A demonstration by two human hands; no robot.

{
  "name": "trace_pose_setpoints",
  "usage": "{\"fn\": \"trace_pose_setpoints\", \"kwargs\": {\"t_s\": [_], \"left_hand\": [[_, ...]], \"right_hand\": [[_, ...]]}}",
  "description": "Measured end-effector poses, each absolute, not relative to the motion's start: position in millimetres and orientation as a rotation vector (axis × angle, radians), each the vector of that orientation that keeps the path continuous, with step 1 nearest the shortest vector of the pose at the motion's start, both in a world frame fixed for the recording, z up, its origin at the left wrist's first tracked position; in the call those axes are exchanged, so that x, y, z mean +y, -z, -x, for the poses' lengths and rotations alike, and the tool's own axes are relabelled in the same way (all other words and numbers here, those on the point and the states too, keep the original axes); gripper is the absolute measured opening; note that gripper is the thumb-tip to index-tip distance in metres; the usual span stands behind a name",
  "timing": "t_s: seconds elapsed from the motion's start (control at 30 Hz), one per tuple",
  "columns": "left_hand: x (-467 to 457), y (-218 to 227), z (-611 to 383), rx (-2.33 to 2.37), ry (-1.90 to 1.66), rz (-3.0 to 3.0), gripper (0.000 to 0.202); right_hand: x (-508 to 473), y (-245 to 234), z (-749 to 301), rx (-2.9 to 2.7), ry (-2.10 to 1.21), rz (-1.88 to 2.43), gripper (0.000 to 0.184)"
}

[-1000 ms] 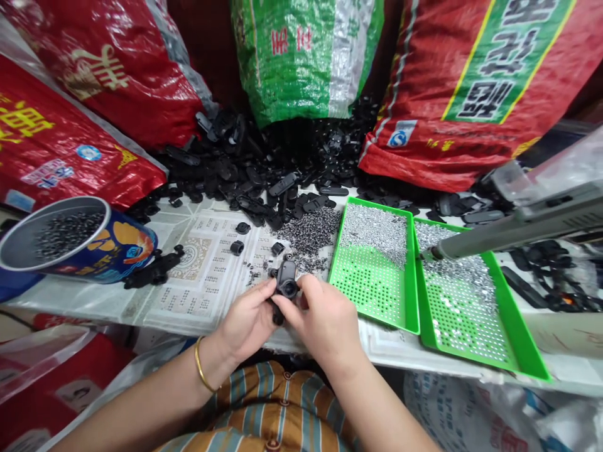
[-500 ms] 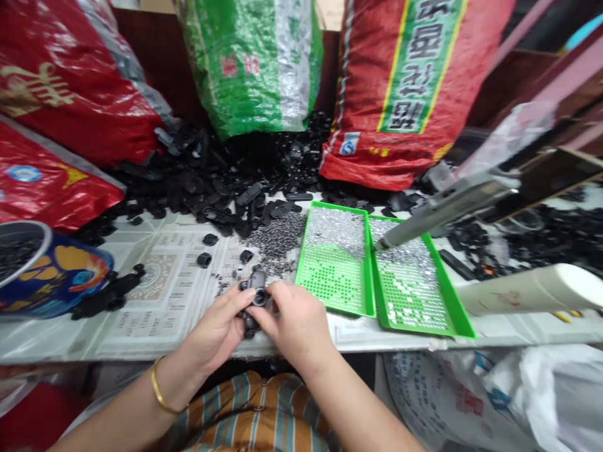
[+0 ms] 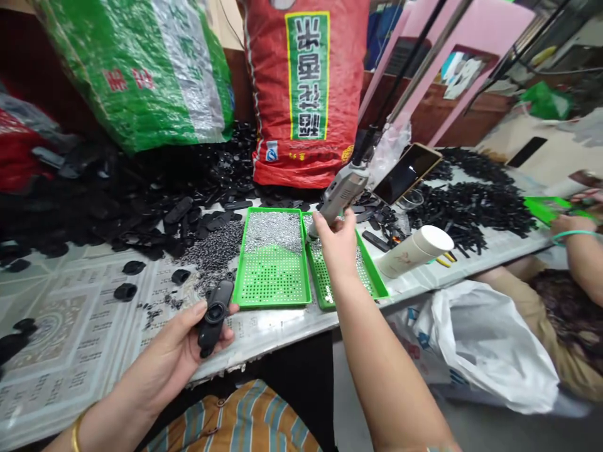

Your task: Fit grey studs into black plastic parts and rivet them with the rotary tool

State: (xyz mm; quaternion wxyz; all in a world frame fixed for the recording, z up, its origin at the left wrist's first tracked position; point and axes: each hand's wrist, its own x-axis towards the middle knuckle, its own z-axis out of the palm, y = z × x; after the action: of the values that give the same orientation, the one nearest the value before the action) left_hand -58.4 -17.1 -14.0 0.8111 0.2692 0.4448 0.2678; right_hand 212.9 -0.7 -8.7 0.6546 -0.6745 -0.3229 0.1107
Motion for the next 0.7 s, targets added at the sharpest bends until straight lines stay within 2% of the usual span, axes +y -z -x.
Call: {"fn": "trace_pose_setpoints", "kwargs": {"t_s": [0.1, 0.3, 0.5, 0.7], "left_hand": [[-20, 13, 50, 0.935, -0.531, -0.61, 0.036], [-21, 13, 34, 0.92, -0.497, -0.624, 0.031], [-23, 16, 21, 0.947, -0.433, -0.655, 0.029], [-24, 22, 19, 0.994, -0.424, -0.651, 0.027]], "right_hand": [[-7, -3, -211, -0.81, -0.347, 1.389, 0.04], [-56, -20, -198, -0.742, -0.253, 1.272, 0.025], [-75, 7, -196, -0.651, -0.137, 1.177, 0.04], [-73, 23, -200, -0.678, -0.132, 1.092, 0.038]]}}
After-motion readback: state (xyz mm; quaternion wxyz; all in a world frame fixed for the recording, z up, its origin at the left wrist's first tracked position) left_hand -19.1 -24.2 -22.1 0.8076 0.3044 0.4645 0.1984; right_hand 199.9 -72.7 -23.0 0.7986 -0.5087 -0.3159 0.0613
